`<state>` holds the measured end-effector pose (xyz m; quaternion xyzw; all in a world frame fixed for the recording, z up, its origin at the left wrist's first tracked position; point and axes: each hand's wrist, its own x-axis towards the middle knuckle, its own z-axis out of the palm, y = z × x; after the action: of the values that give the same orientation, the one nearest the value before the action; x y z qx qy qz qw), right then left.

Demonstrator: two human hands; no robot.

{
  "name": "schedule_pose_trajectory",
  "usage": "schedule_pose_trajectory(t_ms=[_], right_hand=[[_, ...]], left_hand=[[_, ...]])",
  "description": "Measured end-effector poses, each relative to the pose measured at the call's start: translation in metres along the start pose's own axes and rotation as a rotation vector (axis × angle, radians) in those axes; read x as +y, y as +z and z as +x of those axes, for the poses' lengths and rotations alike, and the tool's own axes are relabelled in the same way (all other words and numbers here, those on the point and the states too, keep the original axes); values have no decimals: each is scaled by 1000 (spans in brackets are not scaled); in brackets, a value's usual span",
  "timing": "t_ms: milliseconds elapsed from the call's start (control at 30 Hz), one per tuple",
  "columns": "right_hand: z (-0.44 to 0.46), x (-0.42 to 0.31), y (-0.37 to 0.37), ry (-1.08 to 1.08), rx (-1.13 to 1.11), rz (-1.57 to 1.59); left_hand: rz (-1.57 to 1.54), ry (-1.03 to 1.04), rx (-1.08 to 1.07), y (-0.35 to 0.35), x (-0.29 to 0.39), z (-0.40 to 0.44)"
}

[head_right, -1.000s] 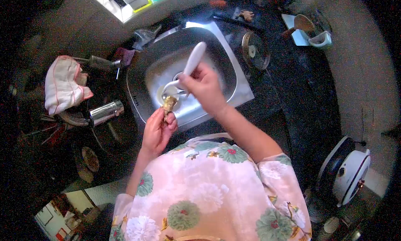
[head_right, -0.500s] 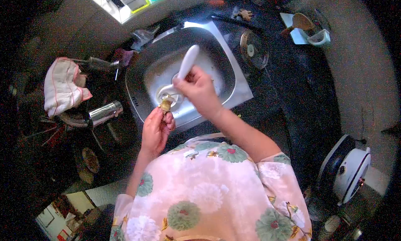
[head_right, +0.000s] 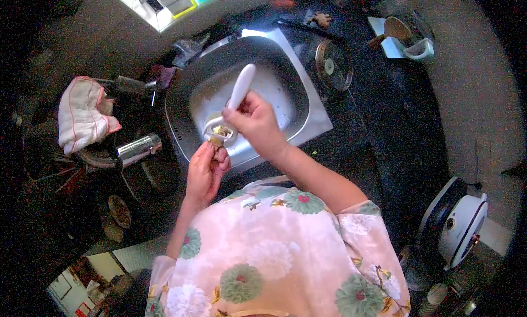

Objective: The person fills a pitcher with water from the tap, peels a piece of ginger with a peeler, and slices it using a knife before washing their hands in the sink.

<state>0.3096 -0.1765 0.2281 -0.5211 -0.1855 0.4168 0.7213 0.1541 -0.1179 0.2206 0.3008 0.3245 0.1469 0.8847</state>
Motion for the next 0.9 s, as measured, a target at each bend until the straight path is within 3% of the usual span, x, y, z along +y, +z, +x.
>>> schedule_pose_trajectory(t_ms=[133,200,400,500,633,733,800,900], right_hand=[[17,19,-22,-1,79,-57],[27,24,-37,80,217,68],[8,-1,-9,50,47,74],[4,9,4,-40,83,111],[9,22,-11,136,68,120],[16,36,-36,6,142,-58],[25,37,-61,26,240,31],[21,16,-52,31,154,22]], left_hand=[[15,12,-25,-2,1,-7],[-20,-2,-32,-2,5,-10],[-18,-12,8,3,3,-2],[55,39,-7,5,1,-1],[-28,2,-16,-5,-12,3],[-171,-16,19,-7,-15,-2],[-162,32,-37,-12,-4,-6],[-137,6,-25,-12,-2,-3]])
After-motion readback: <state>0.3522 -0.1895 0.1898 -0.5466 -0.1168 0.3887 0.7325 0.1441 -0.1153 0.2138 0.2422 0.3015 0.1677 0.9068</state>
